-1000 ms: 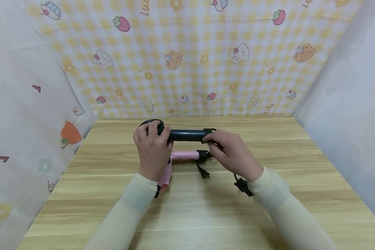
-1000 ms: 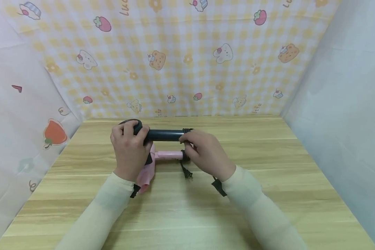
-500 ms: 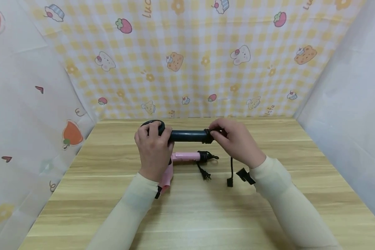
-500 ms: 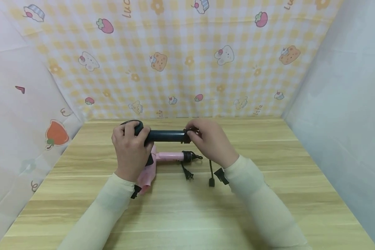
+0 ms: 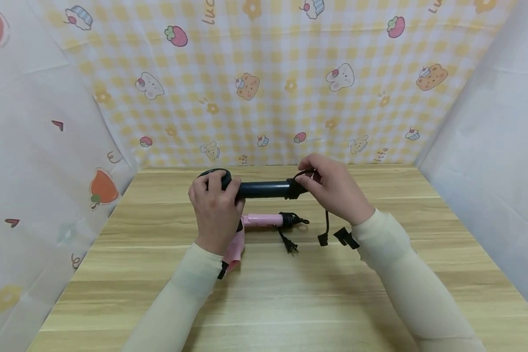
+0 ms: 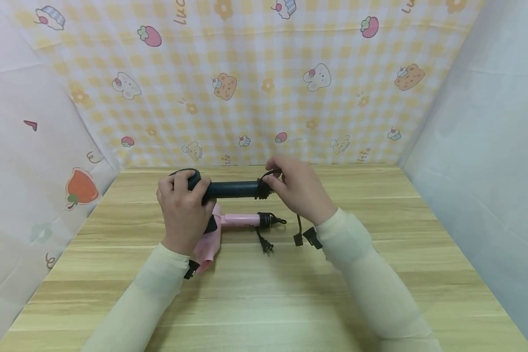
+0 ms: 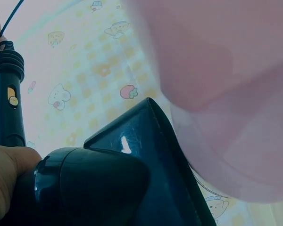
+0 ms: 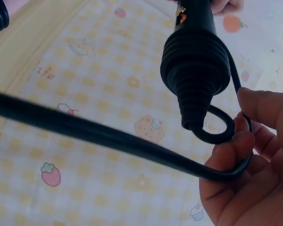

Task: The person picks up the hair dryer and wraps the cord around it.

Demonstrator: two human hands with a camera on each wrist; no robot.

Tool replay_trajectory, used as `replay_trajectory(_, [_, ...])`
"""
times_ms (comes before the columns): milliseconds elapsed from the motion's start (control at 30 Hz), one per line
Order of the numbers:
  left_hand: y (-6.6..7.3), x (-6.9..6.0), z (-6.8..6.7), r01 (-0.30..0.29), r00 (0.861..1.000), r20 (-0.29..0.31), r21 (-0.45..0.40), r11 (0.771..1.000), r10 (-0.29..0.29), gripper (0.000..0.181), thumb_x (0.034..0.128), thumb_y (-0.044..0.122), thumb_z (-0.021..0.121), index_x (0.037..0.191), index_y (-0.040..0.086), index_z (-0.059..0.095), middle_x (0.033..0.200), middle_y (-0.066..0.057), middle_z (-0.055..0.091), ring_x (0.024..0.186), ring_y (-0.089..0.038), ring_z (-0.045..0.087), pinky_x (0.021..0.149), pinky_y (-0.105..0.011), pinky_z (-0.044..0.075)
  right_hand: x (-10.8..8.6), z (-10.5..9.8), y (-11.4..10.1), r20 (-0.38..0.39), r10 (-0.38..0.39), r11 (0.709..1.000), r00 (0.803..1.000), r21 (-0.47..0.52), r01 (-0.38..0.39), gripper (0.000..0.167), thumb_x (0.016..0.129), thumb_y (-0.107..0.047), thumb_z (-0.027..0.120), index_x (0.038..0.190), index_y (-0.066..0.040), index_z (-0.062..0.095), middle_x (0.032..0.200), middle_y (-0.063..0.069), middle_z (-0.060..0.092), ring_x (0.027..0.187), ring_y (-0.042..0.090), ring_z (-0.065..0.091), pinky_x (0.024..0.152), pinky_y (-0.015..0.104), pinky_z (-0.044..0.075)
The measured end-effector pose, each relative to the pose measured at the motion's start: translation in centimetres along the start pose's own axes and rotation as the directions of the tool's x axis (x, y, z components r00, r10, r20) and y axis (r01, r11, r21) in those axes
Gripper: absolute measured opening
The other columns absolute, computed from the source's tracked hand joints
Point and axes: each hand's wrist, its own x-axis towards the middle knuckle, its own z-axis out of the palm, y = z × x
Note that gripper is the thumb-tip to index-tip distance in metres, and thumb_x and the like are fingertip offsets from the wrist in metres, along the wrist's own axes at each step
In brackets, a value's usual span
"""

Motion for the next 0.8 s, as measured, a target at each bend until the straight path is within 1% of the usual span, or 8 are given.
replay_trajectory(233, [0.1,0.0,0.0,-0.006,1.000,-0.004,0.000,1.000,0.006,0.024,0.0783,0.013,0.082,0.100,0.007,0.074,0.117,-0.018,0.055,0.105,-0.042,0.045,0.088,-0.058,0.037,0.7,-0.2,0.5,0.033,0.039,0.998,0.999,0.044,-0.041,0.011,0.093,-0.009,0.069,0.103,-0.006,0.063,0.086,0.001,0.065,0.069,0.015,0.054,0.063,0.033,0.045])
replay_trajectory(367, [0.3,0.2,0.0,-0.016,1.000,-0.009,0.005,1.000,0.016,0.024,0.0780,0.013,0.083,0.099,0.007,0.074,0.116,-0.017,0.055,0.104,-0.041,0.045,0.087,-0.058,0.037,0.9,-0.4,0.7,0.057,0.059,0.996,0.997,0.070,-0.063,0.011,0.095,-0.010,0.067,0.105,-0.007,0.063,0.089,0.001,0.067,0.071,0.015,0.056,0.063,0.033,0.047])
replay_trajectory(467, [0.5,0.3,0.2,-0.026,1.000,-0.011,0.012,1.000,0.026,0.022,0.0789,0.012,0.082,0.099,0.007,0.073,0.115,-0.017,0.055,0.103,-0.041,0.045,0.086,-0.058,0.037,1.0,-0.5,0.9,0.065,0.072,0.994,0.995,0.081,-0.078,0.010,0.095,-0.009,0.066,0.105,-0.008,0.064,0.091,0.000,0.066,0.071,0.015,0.055,0.064,0.033,0.046])
replay_trajectory(667, [0.6,0.3,0.2,-0.036,0.999,-0.013,0.026,0.999,0.037,0.020,0.0800,0.012,0.081,0.098,0.007,0.072,0.113,-0.016,0.055,0.102,-0.041,0.046,0.085,-0.058,0.038,1.2,-0.3,1.0,0.058,0.076,0.994,0.995,0.070,-0.080,0.007,0.095,-0.007,0.062,0.100,-0.011,0.065,0.089,0.000,0.063,0.065,0.018,0.048,0.060,0.033,0.041])
replay_trajectory(800, [0.8,0.4,0.2,-0.051,0.999,-0.001,0.033,0.998,0.051,0.021,0.0807,0.013,0.080,0.099,0.007,0.072,0.113,-0.016,0.055,0.103,-0.041,0.045,0.085,-0.058,0.038,1.2,-0.2,0.7,0.049,0.082,0.996,0.995,0.033,-0.084,0.008,0.093,-0.006,0.061,0.095,-0.011,0.066,0.090,0.001,0.062,0.069,0.018,0.048,0.062,0.034,0.040])
